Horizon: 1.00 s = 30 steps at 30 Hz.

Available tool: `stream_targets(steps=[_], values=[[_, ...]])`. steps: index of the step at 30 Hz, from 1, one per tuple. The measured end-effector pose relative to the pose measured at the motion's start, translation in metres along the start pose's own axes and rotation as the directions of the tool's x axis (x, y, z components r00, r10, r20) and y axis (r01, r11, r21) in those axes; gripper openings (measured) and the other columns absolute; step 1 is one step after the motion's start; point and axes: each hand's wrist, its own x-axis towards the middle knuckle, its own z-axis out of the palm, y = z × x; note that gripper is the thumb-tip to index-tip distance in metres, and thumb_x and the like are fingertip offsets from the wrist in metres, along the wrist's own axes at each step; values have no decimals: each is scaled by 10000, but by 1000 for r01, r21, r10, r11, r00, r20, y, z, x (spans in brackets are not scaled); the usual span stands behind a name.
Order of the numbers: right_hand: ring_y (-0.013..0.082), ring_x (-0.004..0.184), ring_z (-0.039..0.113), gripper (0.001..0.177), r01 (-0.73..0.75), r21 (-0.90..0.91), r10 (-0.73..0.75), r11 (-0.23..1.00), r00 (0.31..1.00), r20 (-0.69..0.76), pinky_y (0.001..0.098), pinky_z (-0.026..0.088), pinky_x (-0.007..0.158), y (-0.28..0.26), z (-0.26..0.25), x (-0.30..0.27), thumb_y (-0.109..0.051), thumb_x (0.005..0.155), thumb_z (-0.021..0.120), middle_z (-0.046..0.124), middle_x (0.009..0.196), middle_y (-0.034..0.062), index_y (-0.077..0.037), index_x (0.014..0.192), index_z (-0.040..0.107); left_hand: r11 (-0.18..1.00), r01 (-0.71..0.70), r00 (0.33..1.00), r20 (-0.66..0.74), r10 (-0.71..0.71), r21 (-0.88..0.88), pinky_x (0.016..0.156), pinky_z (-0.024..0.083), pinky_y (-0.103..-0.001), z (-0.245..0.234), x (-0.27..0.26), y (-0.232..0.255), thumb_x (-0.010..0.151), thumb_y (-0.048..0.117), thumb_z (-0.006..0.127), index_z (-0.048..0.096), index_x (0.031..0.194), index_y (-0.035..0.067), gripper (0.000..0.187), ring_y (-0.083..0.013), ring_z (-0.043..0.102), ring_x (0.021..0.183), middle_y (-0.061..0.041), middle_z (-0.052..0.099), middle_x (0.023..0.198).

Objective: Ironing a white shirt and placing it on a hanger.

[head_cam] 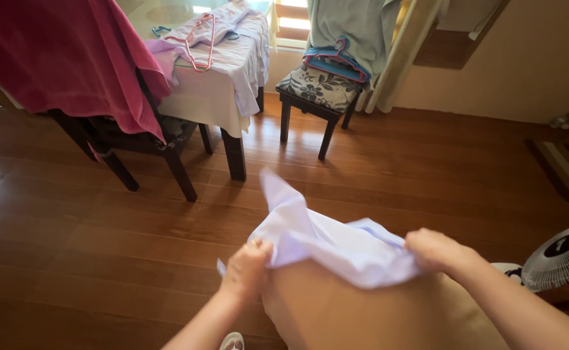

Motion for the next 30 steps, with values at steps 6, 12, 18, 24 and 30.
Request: stream_targets(steps=[6, 12, 18, 24, 30], values=[[196, 825, 648, 353, 2, -12, 6, 1000, 800, 600, 341, 517, 692, -23, -24, -9, -246, 781, 870, 712, 916, 55, -90, 1078, 756, 986, -119, 984, 147, 102, 115, 736, 560, -464, 40, -23, -10, 812, -3, 682, 630, 846, 80, 104, -382, 685, 876, -169, 666, 919], [233, 990, 718, 401, 120, 243, -101, 963, 991, -87, 373, 581, 867, -73, -28, 41, -385, 862, 703, 763, 1034, 69, -96, 1140, 727, 949, 314, 537, 817, -211, 38, 751, 596, -409, -14, -25, 31, 646, 45, 821, 710, 852, 61, 235, -324, 747, 912, -154, 730, 909], [275, 1041, 673, 394, 62, 301, -37, 952, 995, -90, 394, 535, 897, -87, 26, 102, -431, 966, 635, 736, 1093, 104, -126, 1199, 723, 878, 477, 807, 373, -457, 43, 858, 554, -422, 48, -29, -50, 795, 254, 765, 755, 1046, 93, 299, -338, 699, 1021, -163, 747, 1058], [233, 810, 691, 292, -56, 678, 138, 733, 988, -68, 422, 564, 724, -84, 23, 101, -316, 876, 731, 787, 912, 114, -61, 996, 806, 82, 794, 484, 545, -684, -603, 711, 529, -366, 43, 19, -38, 964, 452, 631, 675, 976, 78, 377, -211, 676, 780, -60, 734, 862], [175, 738, 703, 335, -97, 643, 106, 760, 994, 24, 336, 555, 691, -86, 29, 118, -393, 945, 660, 779, 830, 67, -87, 978, 792, 283, 688, 576, 265, -773, -668, 598, 446, -359, 39, 41, -39, 930, 371, 733, 630, 750, 19, 408, -162, 519, 637, -59, 618, 687]])
